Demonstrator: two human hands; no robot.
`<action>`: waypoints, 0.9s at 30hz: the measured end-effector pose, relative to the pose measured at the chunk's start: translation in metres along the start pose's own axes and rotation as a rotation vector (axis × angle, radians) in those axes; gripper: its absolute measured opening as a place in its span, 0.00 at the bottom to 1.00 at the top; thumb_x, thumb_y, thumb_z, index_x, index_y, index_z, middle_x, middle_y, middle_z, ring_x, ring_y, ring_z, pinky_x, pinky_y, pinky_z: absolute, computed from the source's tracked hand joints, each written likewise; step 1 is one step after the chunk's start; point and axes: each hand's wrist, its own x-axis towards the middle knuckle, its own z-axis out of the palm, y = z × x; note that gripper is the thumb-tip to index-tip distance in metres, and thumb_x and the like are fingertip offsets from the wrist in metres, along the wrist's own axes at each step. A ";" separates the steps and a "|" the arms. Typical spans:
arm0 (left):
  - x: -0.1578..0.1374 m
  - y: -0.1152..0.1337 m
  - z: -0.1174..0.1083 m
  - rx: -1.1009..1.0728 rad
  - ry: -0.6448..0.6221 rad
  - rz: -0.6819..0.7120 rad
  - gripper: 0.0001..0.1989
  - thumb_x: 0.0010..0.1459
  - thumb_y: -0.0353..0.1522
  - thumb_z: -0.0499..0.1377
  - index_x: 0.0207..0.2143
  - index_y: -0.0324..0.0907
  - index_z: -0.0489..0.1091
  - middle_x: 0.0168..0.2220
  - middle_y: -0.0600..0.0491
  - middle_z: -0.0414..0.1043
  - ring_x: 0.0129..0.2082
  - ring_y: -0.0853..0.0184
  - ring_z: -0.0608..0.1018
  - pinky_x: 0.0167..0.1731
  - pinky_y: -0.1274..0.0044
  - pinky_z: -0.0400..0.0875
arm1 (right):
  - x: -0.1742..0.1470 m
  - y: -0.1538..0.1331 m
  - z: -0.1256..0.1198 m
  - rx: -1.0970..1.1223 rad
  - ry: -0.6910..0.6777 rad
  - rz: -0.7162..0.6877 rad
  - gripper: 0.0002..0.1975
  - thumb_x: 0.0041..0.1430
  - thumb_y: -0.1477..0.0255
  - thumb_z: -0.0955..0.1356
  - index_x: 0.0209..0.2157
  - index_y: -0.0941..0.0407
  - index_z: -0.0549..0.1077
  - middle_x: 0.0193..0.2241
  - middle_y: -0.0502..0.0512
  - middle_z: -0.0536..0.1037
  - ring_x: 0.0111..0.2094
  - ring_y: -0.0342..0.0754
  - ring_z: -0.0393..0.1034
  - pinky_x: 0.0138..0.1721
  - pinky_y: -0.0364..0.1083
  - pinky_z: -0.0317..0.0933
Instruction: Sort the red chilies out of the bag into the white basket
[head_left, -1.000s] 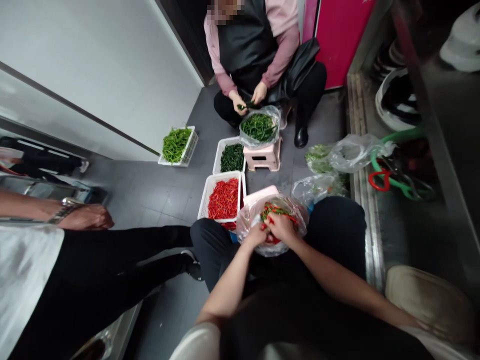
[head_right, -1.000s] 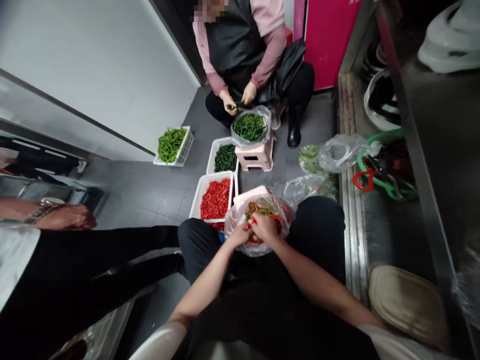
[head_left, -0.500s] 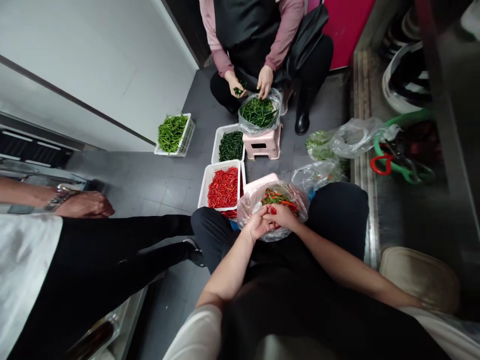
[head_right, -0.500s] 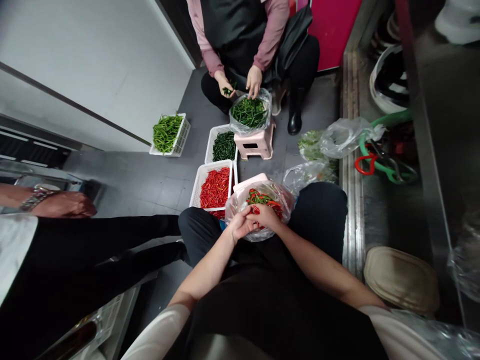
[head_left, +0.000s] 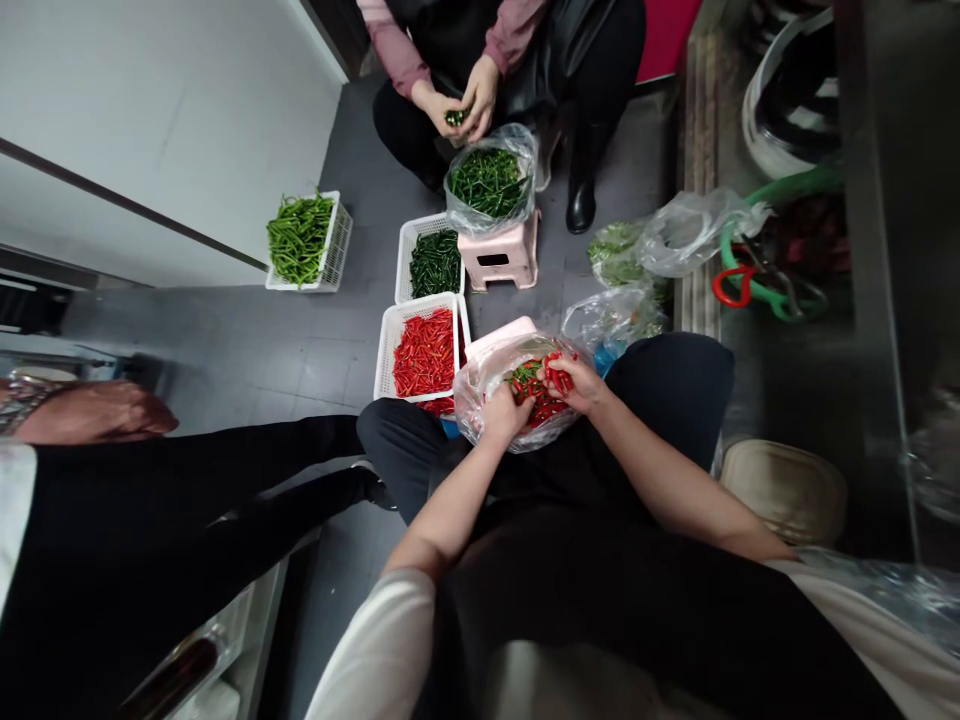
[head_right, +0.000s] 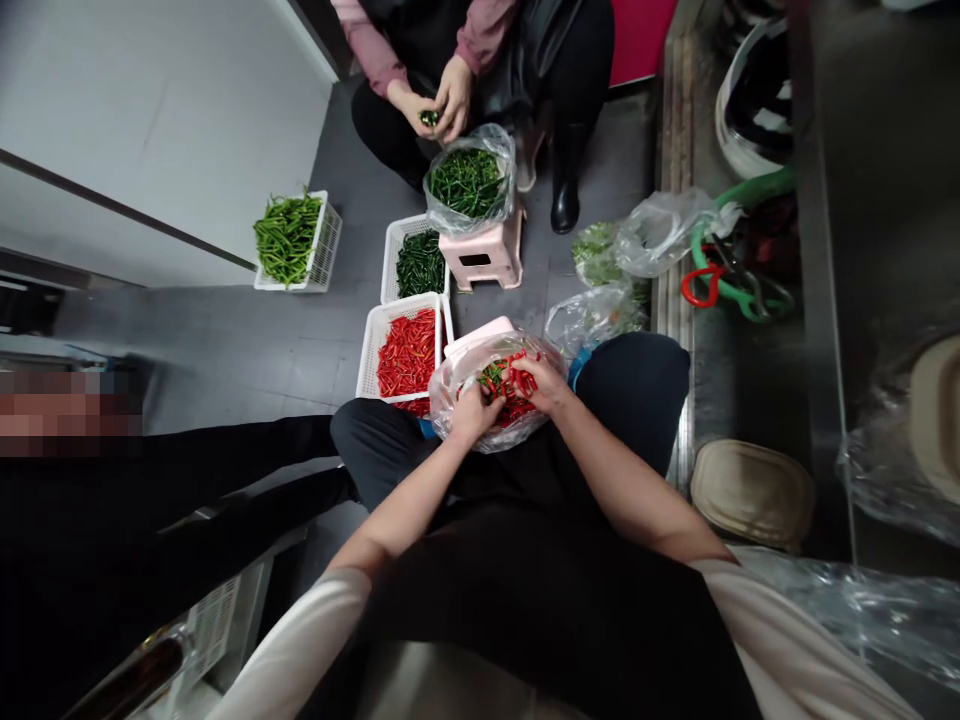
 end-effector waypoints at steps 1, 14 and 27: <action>0.000 0.003 0.006 0.064 0.004 0.017 0.20 0.46 0.40 0.66 0.38 0.41 0.64 0.44 0.41 0.69 0.51 0.53 0.70 0.53 0.68 0.60 | -0.001 0.001 0.000 0.013 -0.012 0.003 0.06 0.45 0.70 0.67 0.26 0.58 0.66 0.19 0.51 0.70 0.15 0.37 0.54 0.13 0.38 0.43; 0.005 -0.025 -0.024 -0.230 0.055 -0.053 0.05 0.47 0.26 0.63 0.24 0.41 0.68 0.22 0.55 0.67 0.32 0.66 0.75 0.43 0.71 0.69 | -0.005 0.017 -0.002 -0.204 0.125 0.066 0.08 0.45 0.74 0.70 0.24 0.57 0.65 0.17 0.47 0.68 0.16 0.38 0.59 0.16 0.39 0.57; -0.024 -0.003 -0.033 -0.885 -0.090 -0.197 0.08 0.46 0.25 0.66 0.28 0.36 0.68 0.23 0.55 0.73 0.27 0.72 0.78 0.37 0.78 0.73 | -0.018 0.032 0.007 -0.679 -0.058 -0.035 0.17 0.43 0.59 0.71 0.19 0.58 0.68 0.11 0.44 0.61 0.13 0.36 0.47 0.15 0.40 0.39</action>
